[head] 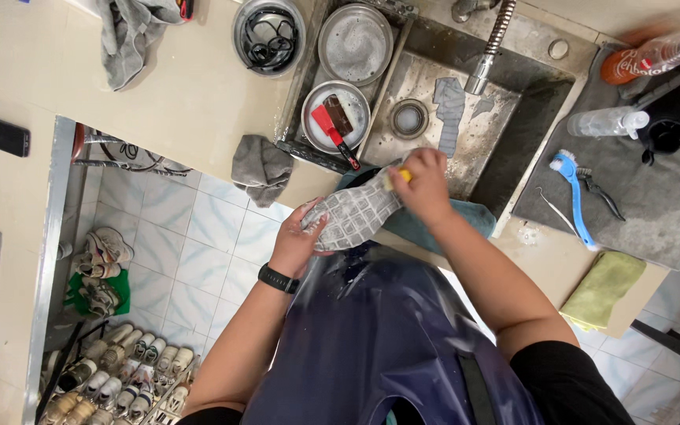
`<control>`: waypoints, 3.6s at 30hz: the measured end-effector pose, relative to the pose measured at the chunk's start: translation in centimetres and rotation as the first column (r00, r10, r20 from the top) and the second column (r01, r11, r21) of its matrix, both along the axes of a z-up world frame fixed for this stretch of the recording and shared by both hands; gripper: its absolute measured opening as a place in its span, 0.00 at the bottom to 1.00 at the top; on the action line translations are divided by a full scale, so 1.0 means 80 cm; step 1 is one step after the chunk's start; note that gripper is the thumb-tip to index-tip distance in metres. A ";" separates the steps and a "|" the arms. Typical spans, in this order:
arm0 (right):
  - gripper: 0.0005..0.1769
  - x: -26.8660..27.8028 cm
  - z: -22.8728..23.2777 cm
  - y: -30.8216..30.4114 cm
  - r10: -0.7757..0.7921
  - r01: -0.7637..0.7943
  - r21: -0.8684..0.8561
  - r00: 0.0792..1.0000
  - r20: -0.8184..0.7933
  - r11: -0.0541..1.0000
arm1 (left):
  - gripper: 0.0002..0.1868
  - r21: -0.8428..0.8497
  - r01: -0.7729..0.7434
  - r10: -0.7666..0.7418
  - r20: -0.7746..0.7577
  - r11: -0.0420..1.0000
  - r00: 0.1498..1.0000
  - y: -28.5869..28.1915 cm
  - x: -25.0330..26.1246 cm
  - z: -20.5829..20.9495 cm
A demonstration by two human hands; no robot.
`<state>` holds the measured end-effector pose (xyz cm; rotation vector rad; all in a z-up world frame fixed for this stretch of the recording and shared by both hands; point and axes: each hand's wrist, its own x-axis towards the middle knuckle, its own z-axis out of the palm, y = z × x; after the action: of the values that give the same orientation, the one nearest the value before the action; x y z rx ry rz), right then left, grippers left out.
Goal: The person scrubs the sole of a black shoe with a yellow sponge over a sink, then rinses the shoe under running water. The person holds the shoe with one hand and scrubs with the other, focusing on the tread pattern.
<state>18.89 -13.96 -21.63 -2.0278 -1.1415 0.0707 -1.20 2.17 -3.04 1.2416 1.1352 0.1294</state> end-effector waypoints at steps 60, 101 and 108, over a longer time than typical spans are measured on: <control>0.17 0.023 0.067 0.030 -0.107 0.056 -0.160 0.938 -0.329 0.986 | 0.32 -0.008 0.192 -0.192 -0.001 0.981 0.981 0.031 -0.009 -0.049; 0.22 -0.047 0.089 -0.013 -0.010 0.007 -0.021 0.986 -0.166 1.000 | 0.31 -0.230 -0.118 0.106 -0.063 0.966 0.992 0.029 0.006 -0.041; 0.18 -0.002 0.015 -0.045 -0.206 0.170 -0.175 0.954 -0.216 0.970 | 0.31 -0.279 -0.117 0.102 -0.067 0.953 0.993 0.027 -0.004 -0.054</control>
<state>18.70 -17.53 -20.41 -2.1892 -0.8133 0.3010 -1.49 4.31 -7.35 0.9333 1.2216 0.0165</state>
